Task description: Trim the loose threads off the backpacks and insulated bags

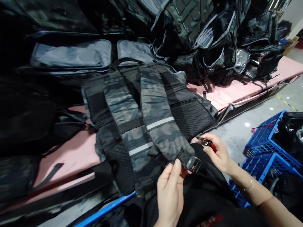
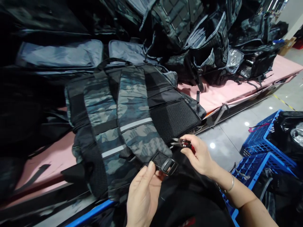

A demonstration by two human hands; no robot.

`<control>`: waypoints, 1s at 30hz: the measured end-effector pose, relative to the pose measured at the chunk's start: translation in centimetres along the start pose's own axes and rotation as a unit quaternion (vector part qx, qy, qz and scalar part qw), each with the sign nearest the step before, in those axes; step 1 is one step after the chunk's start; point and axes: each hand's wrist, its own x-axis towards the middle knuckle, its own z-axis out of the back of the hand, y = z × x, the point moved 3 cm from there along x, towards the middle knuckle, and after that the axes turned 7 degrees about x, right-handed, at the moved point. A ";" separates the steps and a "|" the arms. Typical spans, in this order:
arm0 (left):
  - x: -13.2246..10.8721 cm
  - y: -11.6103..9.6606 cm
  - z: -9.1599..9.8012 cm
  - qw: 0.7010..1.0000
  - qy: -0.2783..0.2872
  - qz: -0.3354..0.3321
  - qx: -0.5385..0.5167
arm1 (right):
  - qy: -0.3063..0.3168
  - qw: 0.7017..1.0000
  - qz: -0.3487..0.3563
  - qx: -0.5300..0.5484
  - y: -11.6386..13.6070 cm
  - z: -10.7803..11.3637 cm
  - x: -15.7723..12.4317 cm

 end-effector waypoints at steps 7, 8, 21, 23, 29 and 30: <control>-0.1 0.3 0.1 1.000 0.027 -0.007 0.010 | 0.075 0.964 0.218 -0.132 2.0 1.0 1.9; -0.1 0.3 0.1 0.999 0.030 -0.010 0.018 | 0.084 0.960 0.224 -0.142 2.2 0.9 2.3; 0.2 0.7 0.3 0.998 0.045 -0.020 0.048 | 0.096 0.962 0.228 -0.114 2.8 0.8 3.4; 0.1 0.9 0.1 0.995 0.059 -0.032 0.072 | 0.108 0.964 0.218 -0.107 2.7 1.0 3.1; -2.2 -0.6 1.2 0.958 0.161 -0.081 0.223 | 0.114 0.961 0.219 -0.128 1.2 2.2 2.2; -2.5 -1.7 2.4 0.956 0.118 -0.126 0.238 | 0.098 0.965 0.216 -0.110 0.9 2.6 2.1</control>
